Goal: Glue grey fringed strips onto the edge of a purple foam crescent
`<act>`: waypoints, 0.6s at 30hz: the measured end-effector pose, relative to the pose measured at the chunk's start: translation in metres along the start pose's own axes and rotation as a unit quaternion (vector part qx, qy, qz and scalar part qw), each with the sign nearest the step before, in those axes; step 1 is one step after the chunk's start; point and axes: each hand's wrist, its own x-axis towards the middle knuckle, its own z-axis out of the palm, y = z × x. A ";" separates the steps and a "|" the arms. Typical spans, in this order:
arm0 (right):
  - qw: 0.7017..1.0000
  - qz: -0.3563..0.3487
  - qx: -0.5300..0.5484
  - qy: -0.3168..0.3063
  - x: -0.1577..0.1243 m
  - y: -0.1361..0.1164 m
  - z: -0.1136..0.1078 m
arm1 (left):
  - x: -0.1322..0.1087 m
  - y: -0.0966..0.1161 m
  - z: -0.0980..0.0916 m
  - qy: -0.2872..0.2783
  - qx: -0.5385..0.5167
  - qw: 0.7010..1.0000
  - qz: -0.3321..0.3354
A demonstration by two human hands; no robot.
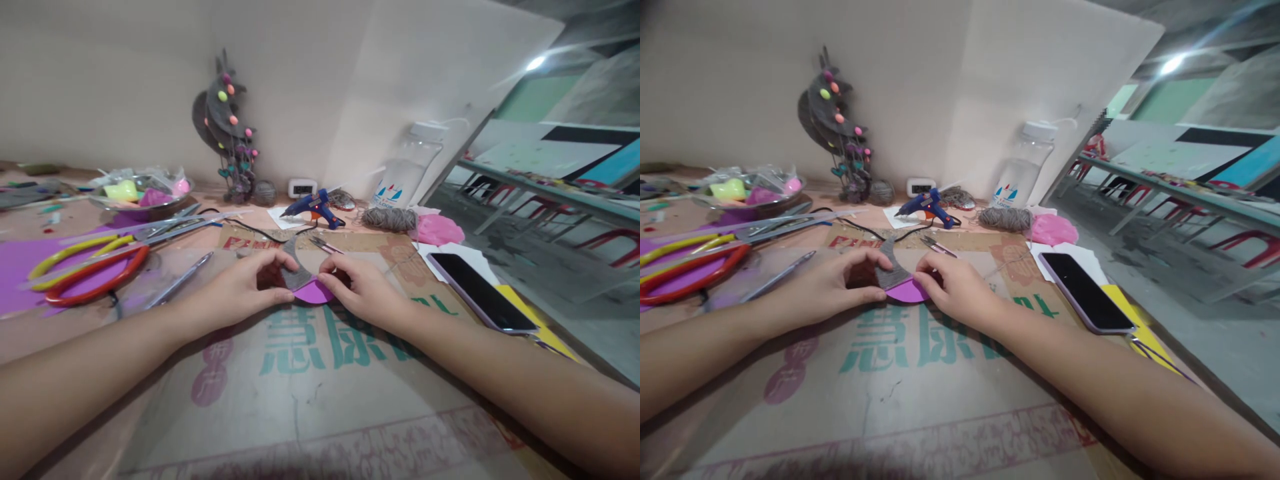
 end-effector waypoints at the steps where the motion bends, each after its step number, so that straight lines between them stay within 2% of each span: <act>1: 1.000 -0.001 0.000 0.000 0.000 0.000 0.000 | 0.000 0.000 0.000 0.002 0.007 1.000 0.003; 18: 1.000 0.006 0.008 0.000 0.000 -0.001 -0.002 | 0.000 -0.002 -0.001 0.002 0.016 1.000 0.019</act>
